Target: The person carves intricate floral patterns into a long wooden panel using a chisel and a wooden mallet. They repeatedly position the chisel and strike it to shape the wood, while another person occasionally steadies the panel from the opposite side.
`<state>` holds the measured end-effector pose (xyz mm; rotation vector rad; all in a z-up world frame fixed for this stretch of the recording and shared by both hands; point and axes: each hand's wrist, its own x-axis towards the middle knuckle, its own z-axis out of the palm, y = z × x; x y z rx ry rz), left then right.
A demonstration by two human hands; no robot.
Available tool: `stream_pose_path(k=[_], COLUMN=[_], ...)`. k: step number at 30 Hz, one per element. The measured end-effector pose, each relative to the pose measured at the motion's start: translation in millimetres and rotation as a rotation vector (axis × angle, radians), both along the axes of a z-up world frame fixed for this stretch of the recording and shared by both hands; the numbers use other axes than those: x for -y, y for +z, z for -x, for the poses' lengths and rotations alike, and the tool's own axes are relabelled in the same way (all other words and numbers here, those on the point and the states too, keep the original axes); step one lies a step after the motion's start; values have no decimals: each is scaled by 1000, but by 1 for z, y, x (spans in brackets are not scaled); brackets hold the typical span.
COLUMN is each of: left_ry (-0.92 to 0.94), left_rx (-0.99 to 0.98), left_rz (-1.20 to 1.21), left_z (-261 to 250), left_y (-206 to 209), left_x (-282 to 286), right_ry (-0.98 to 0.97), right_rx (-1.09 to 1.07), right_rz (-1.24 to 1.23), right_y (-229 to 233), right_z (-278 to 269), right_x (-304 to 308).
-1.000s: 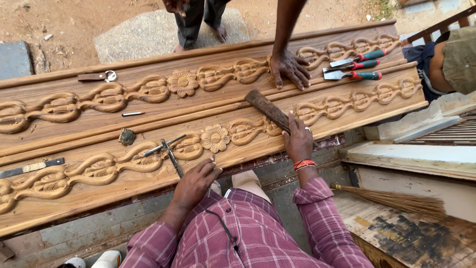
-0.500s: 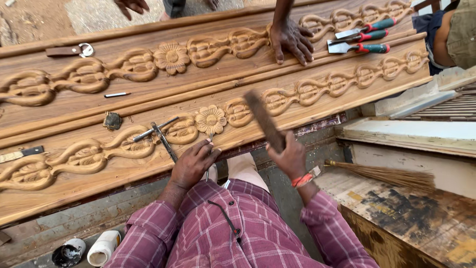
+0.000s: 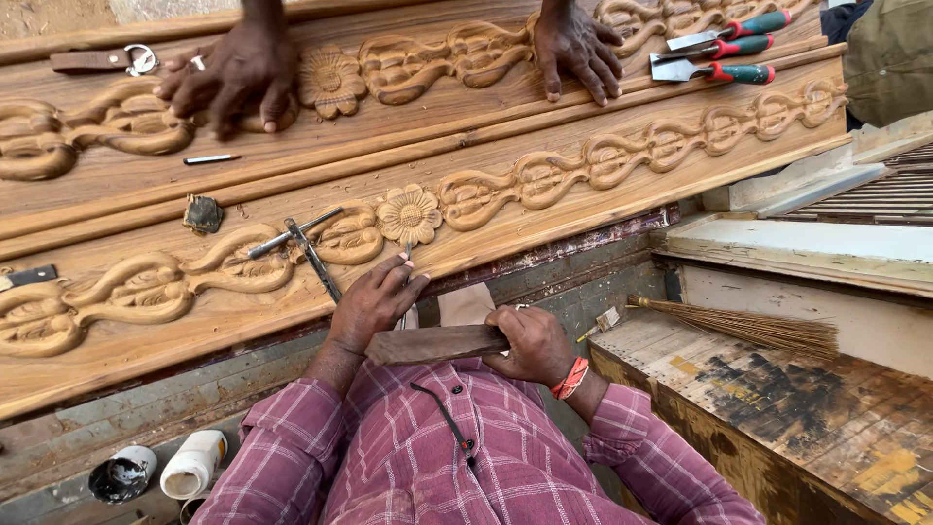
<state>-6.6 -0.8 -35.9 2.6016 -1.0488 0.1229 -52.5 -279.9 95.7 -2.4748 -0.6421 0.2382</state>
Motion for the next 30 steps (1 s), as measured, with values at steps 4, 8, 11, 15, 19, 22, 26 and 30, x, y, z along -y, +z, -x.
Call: stream_pose_path(k=[4,8,11,15,19,22,26,30], left_ry=[-9,-12,-15,-16,-15,-12,-28,1], left_rx=[-55,-89,-95,-113,-157,-67,-76,-80], left_rz=[33,-5,-4,-12,5,30,89,99], left_z=[1,2,-1,-5,-5,-10,-13,-13], left_y=[-7,1,11,24,30,32,36,41], left_x=[2,0,-1,-1,-3,-2,-4,-2], right_ry=[39,85,104,157,254,300,334,359], right_rx=[-13,10,-13,10,92,149,116,226], right_rz=[17,-33,-16,6,79,138,247,185], right_y=[1,0,0,-1,-4,-5,0,2], right_z=[-3,-6,-6,-7,-10,-18,-17,-13], right_x=[-7,-10,-11,-11,-10,-8,-8,-3])
